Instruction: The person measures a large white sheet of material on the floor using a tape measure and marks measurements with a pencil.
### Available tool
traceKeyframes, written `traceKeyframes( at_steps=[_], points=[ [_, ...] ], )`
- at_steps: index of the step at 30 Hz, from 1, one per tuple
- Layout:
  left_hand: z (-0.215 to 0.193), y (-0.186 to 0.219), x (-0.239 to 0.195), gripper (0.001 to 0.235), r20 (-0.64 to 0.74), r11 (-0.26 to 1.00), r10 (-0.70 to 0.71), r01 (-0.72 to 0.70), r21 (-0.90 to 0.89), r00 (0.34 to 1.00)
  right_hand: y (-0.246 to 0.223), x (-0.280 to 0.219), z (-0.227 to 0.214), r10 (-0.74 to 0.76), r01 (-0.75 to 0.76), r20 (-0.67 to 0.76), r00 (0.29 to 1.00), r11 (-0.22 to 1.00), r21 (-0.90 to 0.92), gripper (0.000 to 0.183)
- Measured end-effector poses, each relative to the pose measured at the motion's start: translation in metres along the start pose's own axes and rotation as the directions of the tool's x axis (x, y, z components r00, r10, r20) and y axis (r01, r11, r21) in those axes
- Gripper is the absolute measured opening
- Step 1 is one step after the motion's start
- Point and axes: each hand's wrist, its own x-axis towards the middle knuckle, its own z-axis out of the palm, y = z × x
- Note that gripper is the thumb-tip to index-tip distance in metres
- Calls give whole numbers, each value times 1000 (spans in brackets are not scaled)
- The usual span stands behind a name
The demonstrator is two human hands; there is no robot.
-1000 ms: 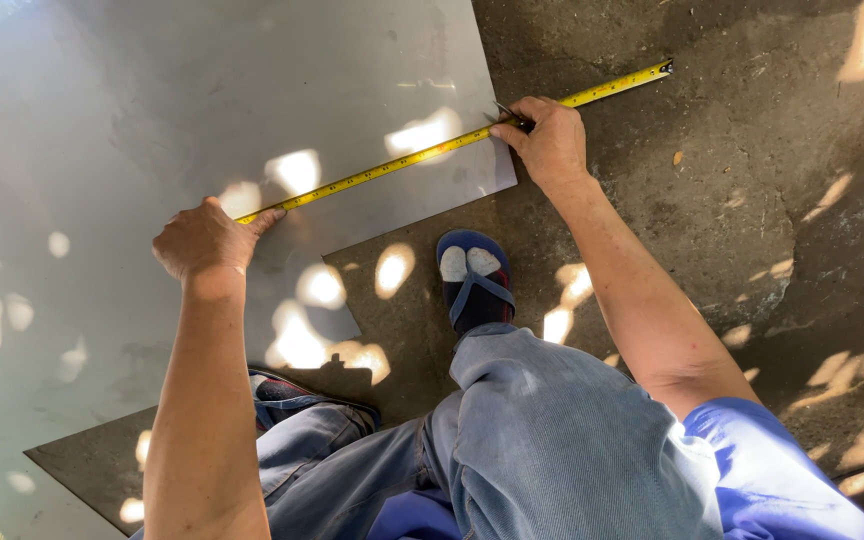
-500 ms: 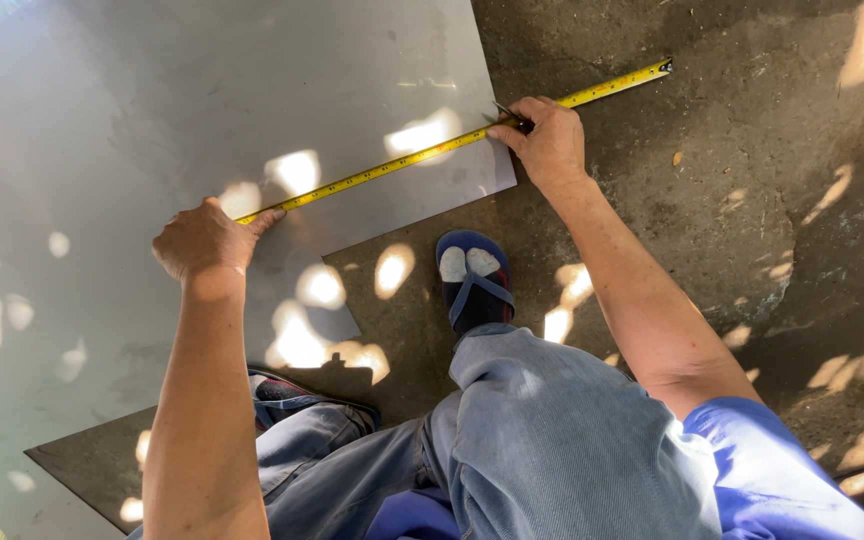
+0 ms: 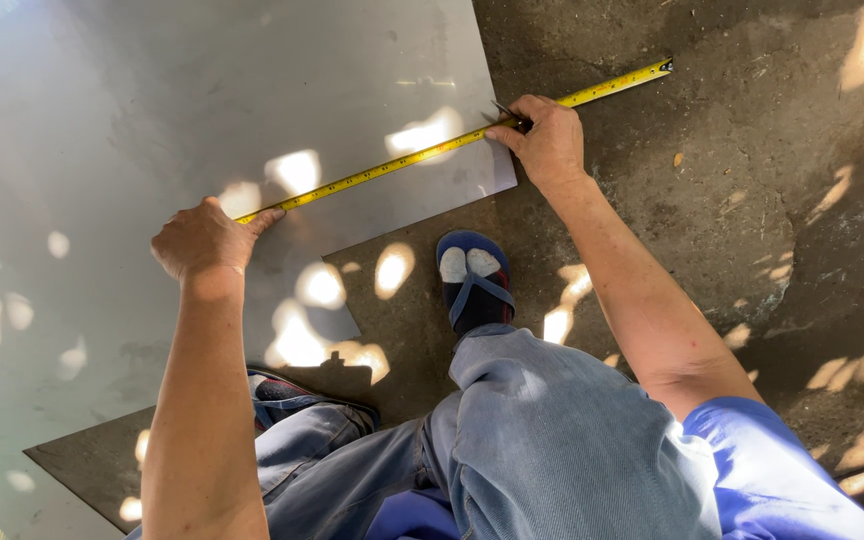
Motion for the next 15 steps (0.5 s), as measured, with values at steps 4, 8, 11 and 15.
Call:
traceKeyframes(
  at_steps=[4, 8, 11, 15],
  points=[
    [0, 0, 1, 87, -17, 1000, -1, 1, 0, 1000, -3, -1, -1, 12, -12, 21, 1000, 1000, -13, 36],
    [-1, 0, 1, 88, 20, 1000, -13, 13, 8, 1000, 0, -1, 1, 11, -11, 27, 1000, 1000, 19, 36],
    [1, -1, 2, 88, -41, 1000, 0, -1, -18, 999, 3, 0, 1, 15, -16, 9, 1000, 1000, 23, 37],
    [3, -5, 3, 88, -128, 1000, -8, 5, -25, 992, 1, 5, 4, 47, -47, 16, 999, 999, 14, 41]
  ],
)
